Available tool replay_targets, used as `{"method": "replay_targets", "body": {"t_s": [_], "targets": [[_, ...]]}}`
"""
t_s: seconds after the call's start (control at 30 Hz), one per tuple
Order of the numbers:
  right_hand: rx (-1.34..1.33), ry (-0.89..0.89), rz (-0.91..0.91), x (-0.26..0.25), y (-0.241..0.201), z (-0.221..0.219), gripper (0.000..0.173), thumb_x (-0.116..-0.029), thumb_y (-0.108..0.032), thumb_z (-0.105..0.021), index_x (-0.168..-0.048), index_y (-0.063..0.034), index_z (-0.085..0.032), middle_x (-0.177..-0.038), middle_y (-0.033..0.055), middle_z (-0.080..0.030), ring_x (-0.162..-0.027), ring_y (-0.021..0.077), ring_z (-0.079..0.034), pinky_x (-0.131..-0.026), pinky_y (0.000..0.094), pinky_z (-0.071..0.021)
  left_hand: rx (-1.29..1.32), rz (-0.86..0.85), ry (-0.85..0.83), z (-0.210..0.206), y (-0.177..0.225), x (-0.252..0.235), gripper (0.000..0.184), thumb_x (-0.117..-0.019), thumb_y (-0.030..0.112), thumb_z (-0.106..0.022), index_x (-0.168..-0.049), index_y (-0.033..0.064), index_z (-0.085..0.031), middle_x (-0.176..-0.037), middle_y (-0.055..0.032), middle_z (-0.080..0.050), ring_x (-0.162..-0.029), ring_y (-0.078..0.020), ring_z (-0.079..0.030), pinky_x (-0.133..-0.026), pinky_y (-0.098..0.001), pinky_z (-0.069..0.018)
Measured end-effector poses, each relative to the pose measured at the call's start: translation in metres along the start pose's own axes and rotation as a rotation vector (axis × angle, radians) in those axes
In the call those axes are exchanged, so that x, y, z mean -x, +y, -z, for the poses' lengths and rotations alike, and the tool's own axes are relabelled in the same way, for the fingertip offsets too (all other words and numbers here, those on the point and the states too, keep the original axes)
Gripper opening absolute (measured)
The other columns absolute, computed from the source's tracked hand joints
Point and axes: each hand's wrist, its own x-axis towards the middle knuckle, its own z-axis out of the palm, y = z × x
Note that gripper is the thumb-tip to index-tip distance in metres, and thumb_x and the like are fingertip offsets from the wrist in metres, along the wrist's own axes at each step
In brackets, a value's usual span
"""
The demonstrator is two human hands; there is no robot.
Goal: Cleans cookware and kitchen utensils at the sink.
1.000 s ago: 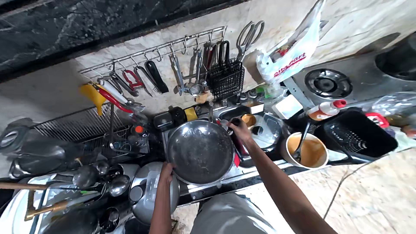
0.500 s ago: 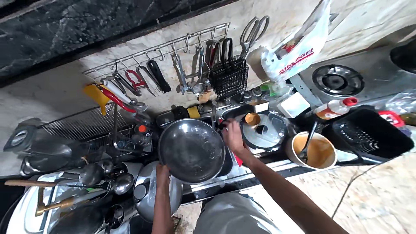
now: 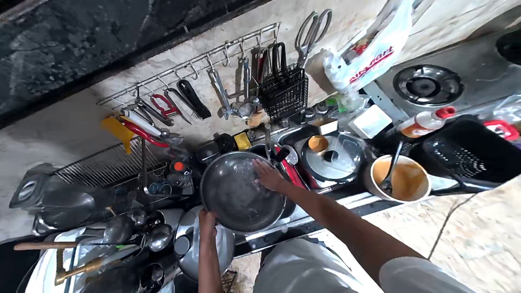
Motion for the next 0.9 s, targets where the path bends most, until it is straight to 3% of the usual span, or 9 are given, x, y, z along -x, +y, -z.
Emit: {"method": "replay_targets", "body": {"t_s": [0.13, 0.23, 0.33, 0.47, 0.57, 0.7, 0.8, 0.87, 0.9], "targets": [[-0.001, -0.069, 0.041, -0.011, -0.001, 0.002, 0.073, -0.1091, -0.056, -0.028, -0.161, -0.0053, -0.031, -0.168, 0.0190, -0.027, -0.158, 0.0385, -0.018, -0.128, 0.0634, -0.0042, 0.033, 0.059, 0.002, 0.003, 0.008, 0.000, 0.031, -0.0771, -0.013, -0.062, -0.106, -0.0044, -0.057, -0.082, -0.0153, -0.062, -0.063, -0.0201, -0.059, -0.048, -0.0336, -0.0484], [-0.029, 0.000, -0.024, -0.011, -0.004, -0.002, 0.078, -0.1081, -0.057, -0.027, -0.164, -0.0040, -0.021, -0.173, 0.0166, -0.011, -0.160, 0.0376, -0.005, -0.128, 0.0628, -0.0043, 0.041, 0.070, -0.012, 0.002, 0.009, 0.003, 0.034, -0.0768, -0.013, -0.062, -0.109, -0.0042, -0.056, -0.084, -0.0157, -0.063, -0.064, -0.0206, -0.060, -0.049, -0.0344, -0.0496], [-0.028, -0.069, 0.061, -0.007, -0.006, 0.000, 0.074, -0.1079, -0.060, -0.026, -0.166, -0.0151, -0.019, -0.174, 0.0089, -0.012, -0.161, 0.0324, -0.008, -0.128, 0.0616, -0.0078, 0.043, 0.065, -0.025, 0.001, 0.011, 0.003, 0.033, -0.0749, -0.012, -0.062, -0.106, -0.0041, -0.057, -0.083, -0.0157, -0.063, -0.064, -0.0211, -0.060, -0.049, -0.0349, -0.0492], [-0.111, 0.023, -0.022, -0.006, -0.019, -0.002, 0.076, -0.1090, -0.054, -0.027, -0.165, -0.0048, -0.016, -0.173, 0.0170, -0.010, -0.160, 0.0366, -0.006, -0.129, 0.0609, -0.0067, 0.060, 0.051, -0.049, 0.000, 0.013, 0.005, 0.031, -0.0760, -0.013, -0.061, -0.106, -0.0033, -0.057, -0.084, -0.0145, -0.063, -0.066, -0.0195, -0.061, -0.050, -0.0333, -0.0500], [-0.098, 0.005, 0.162, -0.008, -0.026, -0.003, 0.063, -0.1106, -0.051, -0.027, -0.165, -0.0197, -0.026, -0.173, 0.0095, -0.015, -0.161, 0.0312, -0.010, -0.128, 0.0599, -0.0072, 0.066, 0.075, -0.061, -0.002, 0.012, 0.001, 0.031, -0.0758, -0.013, -0.061, -0.105, -0.0033, -0.057, -0.082, -0.0144, -0.063, -0.064, -0.0198, -0.061, -0.050, -0.0336, -0.0504], [-0.164, 0.042, -0.027, -0.013, -0.021, -0.010, 0.072, -0.1084, -0.054, -0.030, -0.165, -0.0099, -0.022, -0.173, 0.0141, -0.012, -0.160, 0.0358, -0.008, -0.129, 0.0597, -0.0088, 0.073, 0.082, -0.079, 0.000, 0.009, 0.004, 0.032, -0.0757, -0.012, -0.061, -0.105, -0.0029, -0.056, -0.082, -0.0140, -0.063, -0.063, -0.0195, -0.060, -0.048, -0.0328, -0.0492], [-0.118, -0.080, 0.179, -0.003, -0.017, 0.001, 0.058, -0.1108, -0.048, -0.035, -0.161, -0.0203, -0.036, -0.170, 0.0107, -0.027, -0.156, 0.0357, -0.027, -0.125, 0.0606, -0.0234, 0.078, 0.085, -0.082, 0.000, 0.006, 0.003, 0.030, -0.0755, -0.012, -0.061, -0.103, -0.0024, -0.056, -0.079, -0.0133, -0.062, -0.061, -0.0189, -0.060, -0.048, -0.0323, -0.0488], [-0.096, 0.111, 0.140, 0.014, -0.012, 0.020, 0.038, -0.1086, -0.026, -0.046, -0.138, -0.0087, -0.062, -0.147, 0.0161, -0.058, -0.138, 0.0376, -0.053, -0.117, 0.0584, -0.0384, 0.080, 0.089, -0.071, 0.002, 0.005, 0.002, 0.029, -0.0753, -0.012, -0.061, -0.102, -0.0019, -0.056, -0.078, -0.0133, -0.062, -0.059, -0.0190, -0.060, -0.046, -0.0322, -0.0485], [-0.089, 0.259, 0.051, 0.028, -0.010, 0.033, 0.034, -0.1062, -0.019, -0.047, -0.128, -0.0043, -0.067, -0.137, 0.0173, -0.065, -0.131, 0.0375, -0.059, -0.114, 0.0561, -0.0431, 0.077, 0.088, -0.065, 0.003, 0.005, 0.002, 0.030, -0.0749, -0.013, -0.061, -0.102, -0.0018, -0.056, -0.078, -0.0134, -0.062, -0.059, -0.0189, -0.059, -0.046, -0.0322, -0.0482]]}}
